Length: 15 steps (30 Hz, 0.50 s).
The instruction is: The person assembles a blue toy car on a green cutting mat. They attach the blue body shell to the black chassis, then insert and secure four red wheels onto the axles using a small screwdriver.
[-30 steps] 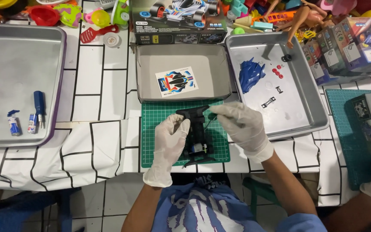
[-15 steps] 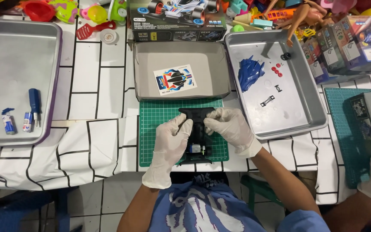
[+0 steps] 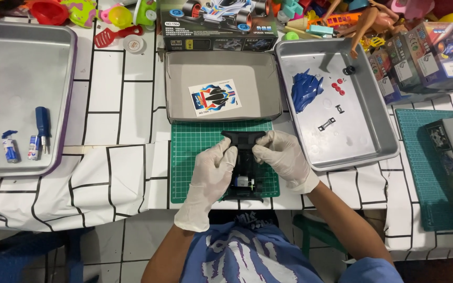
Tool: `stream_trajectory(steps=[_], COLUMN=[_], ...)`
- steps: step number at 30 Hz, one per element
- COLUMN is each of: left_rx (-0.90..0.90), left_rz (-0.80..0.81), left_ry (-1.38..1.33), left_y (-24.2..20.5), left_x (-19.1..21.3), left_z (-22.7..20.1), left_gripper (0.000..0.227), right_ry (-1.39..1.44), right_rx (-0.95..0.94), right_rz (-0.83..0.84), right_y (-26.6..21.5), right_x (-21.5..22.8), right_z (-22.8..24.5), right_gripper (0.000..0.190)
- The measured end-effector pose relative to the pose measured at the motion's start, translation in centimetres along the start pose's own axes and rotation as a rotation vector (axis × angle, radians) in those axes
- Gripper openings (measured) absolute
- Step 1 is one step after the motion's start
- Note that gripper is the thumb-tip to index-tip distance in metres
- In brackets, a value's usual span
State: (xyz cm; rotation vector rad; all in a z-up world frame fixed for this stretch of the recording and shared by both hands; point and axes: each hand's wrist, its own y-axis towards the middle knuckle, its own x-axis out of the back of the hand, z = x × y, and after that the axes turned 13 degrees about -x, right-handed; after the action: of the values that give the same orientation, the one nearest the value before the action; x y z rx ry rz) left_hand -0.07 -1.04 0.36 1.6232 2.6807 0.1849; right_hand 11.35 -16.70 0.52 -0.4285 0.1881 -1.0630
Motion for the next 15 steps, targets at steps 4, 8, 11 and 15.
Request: stream_trajectory(steps=[4,8,11,15], left_rx=[0.027,0.079,0.109,0.145], left_rz=[-0.018,-0.069,-0.098,-0.144], left_ry=[-0.071,-0.181,-0.197,-0.236], left_y=[-0.3,-0.2,0.2,0.0], left_x=[-0.3,-1.0,-0.6,-0.3], left_z=[-0.3,0.1,-0.4,-0.5], left_gripper=[0.036,0.035,0.034,0.03], right_ry=[-0.042,-0.154,-0.185,-0.163], right_rx=[-0.035,-0.013,-0.008,-0.027], right_rz=[0.0,-0.021,-0.02,0.0], right_y=[-0.4,-0.5,-0.8,-1.0], right_x=[0.0,0.4,0.3,0.1], right_z=[1.4,2.3,2.8,2.3], right_gripper=[0.024,0.022,0.02,0.022])
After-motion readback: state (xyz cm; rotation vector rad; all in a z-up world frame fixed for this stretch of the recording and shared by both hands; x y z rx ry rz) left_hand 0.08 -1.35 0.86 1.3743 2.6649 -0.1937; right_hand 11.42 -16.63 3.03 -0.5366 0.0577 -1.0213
